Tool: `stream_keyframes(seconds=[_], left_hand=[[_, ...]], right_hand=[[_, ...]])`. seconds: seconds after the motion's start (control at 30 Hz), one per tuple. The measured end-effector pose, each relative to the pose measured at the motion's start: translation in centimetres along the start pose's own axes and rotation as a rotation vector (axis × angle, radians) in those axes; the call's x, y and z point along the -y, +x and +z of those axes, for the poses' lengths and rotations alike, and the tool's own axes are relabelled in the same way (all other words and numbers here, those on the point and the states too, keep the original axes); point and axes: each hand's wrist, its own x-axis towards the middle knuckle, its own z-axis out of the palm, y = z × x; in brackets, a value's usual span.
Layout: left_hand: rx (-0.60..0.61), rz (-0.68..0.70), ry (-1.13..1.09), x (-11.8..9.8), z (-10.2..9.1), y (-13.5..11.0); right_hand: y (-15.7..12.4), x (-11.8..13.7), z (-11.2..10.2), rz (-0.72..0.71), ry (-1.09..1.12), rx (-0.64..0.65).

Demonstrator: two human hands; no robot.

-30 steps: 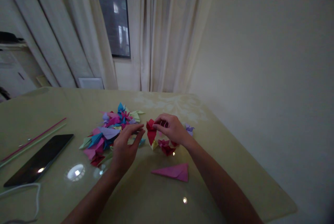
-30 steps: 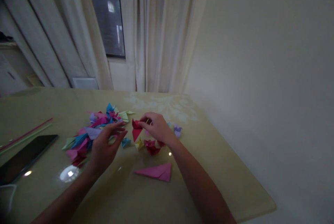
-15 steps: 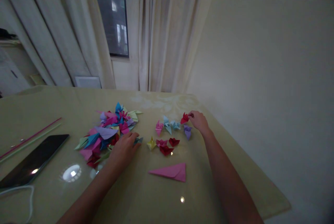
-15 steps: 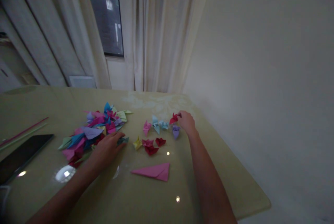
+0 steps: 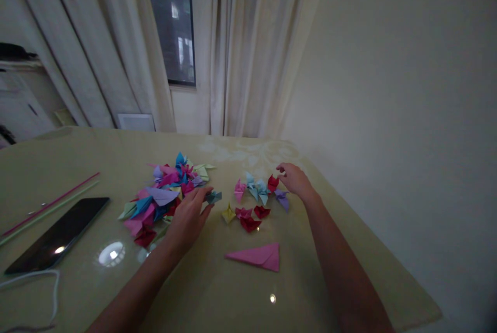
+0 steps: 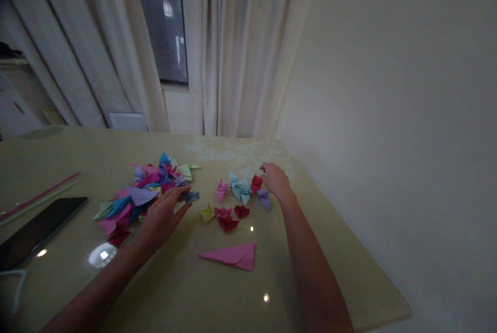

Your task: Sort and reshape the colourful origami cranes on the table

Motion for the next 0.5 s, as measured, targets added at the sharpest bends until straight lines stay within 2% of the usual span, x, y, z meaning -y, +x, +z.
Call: stream_keyframes(seconds=[0.07, 0.1, 0.2, 0.27, 0.33, 0.4, 0.5], left_hand=[[-0.048, 0.055, -0.025, -0.3, 0.1, 0.0], [-0.072, 0.088, -0.027, -0.5, 0.1, -0.1], [-0.144, 0.2, -0.007, -1.1, 0.2, -0.3], [-0.17, 0.265, 0.005, -1.5, 0.2, -0.4], [-0.164, 0.292, 0.012, -1.8, 0.0, -0.4], [-0.121, 0.261, 0.077, -1.9, -0.5, -0.4], [-0.053, 0.061, 0.375, -1.4, -1.7, -0.4]], right_hand=[[-0.6, 2.6, -0.6, -0.079, 0.068, -0.027], [-1.1, 4.1, -0.7, -0.179, 0.195, -0.019], [-3.0, 8.9, -0.1, -0.472, 0.5, 0.159], [-4.1, 11.2, 0.6, -0.555, 0.54, 0.267], [-4.8, 12.2, 1.0, -0.591, 0.49, 0.301], [-5.1, 12.1, 0.7, -0.58, 0.422, 0.309], [-5.3, 11.2, -0.7, -0.532, 0.339, 0.342]])
